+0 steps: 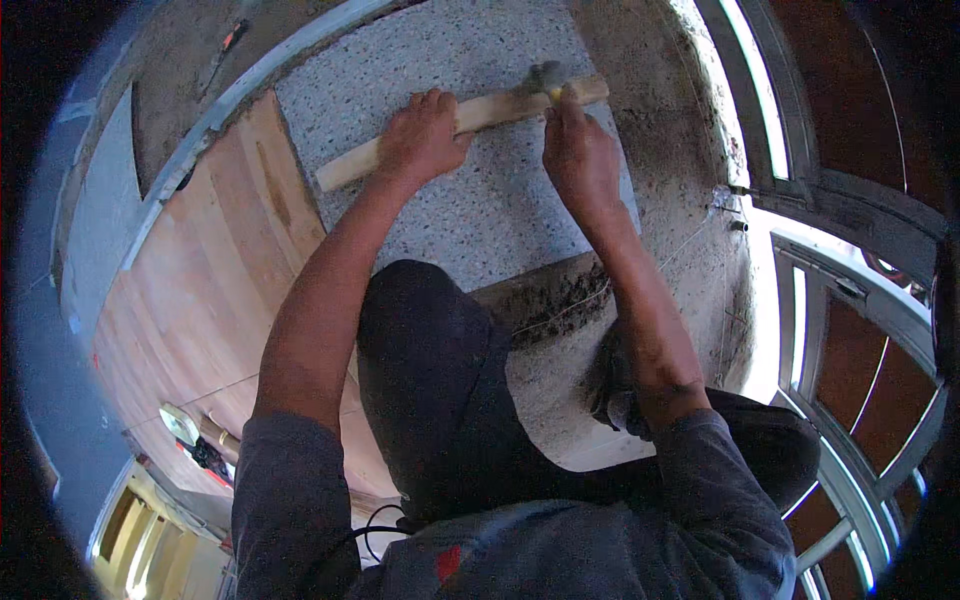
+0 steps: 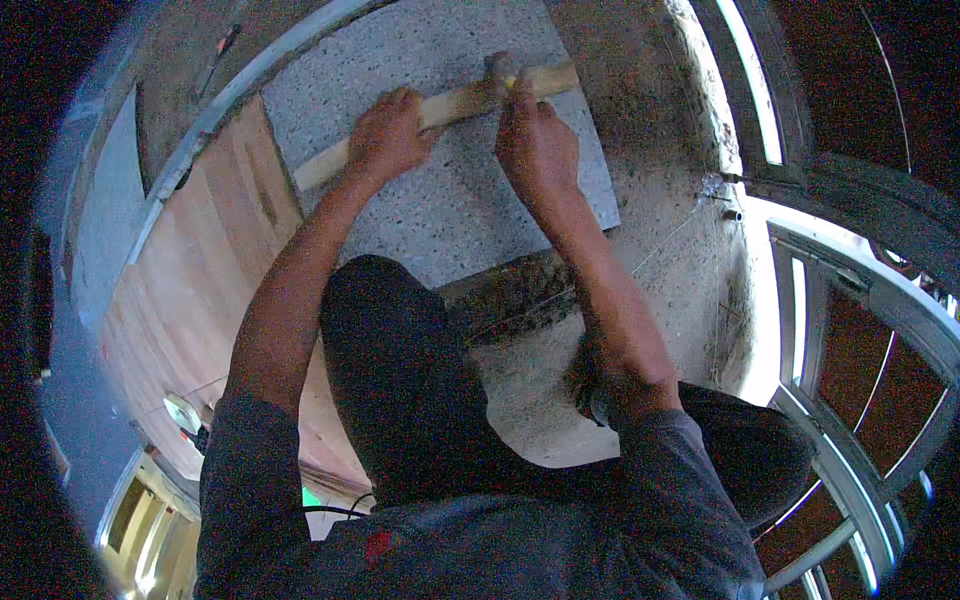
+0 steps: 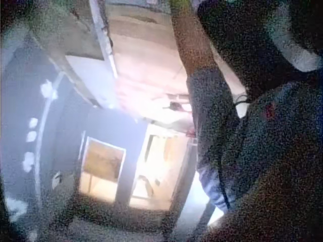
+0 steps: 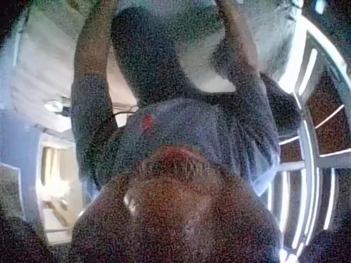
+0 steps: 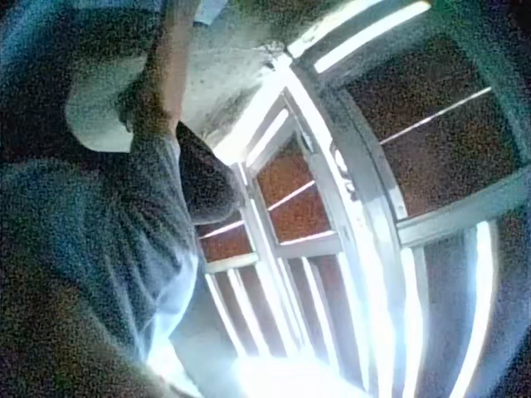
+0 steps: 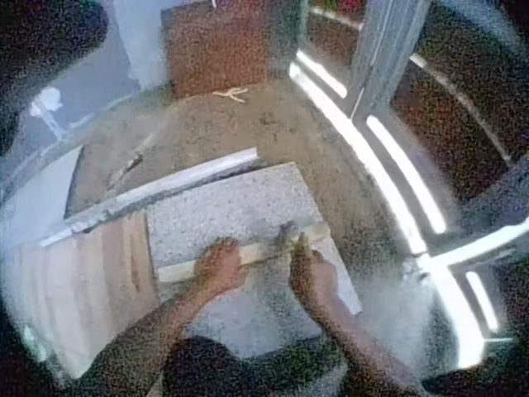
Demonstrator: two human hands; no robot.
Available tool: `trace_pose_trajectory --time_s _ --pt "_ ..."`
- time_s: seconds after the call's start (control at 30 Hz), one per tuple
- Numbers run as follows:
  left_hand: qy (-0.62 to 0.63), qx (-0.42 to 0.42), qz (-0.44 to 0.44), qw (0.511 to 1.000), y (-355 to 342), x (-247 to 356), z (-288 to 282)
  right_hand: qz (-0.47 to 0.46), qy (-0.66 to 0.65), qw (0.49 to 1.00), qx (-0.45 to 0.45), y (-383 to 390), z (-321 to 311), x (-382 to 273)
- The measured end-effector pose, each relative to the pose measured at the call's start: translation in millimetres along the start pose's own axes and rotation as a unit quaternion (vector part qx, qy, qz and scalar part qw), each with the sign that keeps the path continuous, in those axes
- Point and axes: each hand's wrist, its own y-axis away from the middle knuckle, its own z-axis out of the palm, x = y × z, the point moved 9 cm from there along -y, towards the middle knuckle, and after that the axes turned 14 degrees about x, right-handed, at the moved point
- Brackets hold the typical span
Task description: Aligning and tapping a floor tile into place using a wooden block and a hammer.
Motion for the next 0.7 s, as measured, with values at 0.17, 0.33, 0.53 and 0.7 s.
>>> trace_pose_trajectory --time_s 0.17,0.33,0.53,0.7 --pt "-0.008 0.001 -0.003 1.0 -1.1 5.7 -7.1 0.011 -0.007 1.0 0.02 2.2 -4.4 12.0" --pt "0.017 -0.028 -0.023 0.999 2.9 -2.2 0.1 0.019 -0.043 0.999 -0.008 -9.7 -7.4 27.2" --pt "0.057 0.06 0.03 0.996 -0.7 9.3 -24.4 0.057 -0.008 0.996 0.071 -7.6 -56.6 118.5" --pt "0.131 0.102 -0.085 0.983 19.6 -7.8 -73.8 -0.101 0.16 0.972 0.138 -1.0 -50.9 190.2"
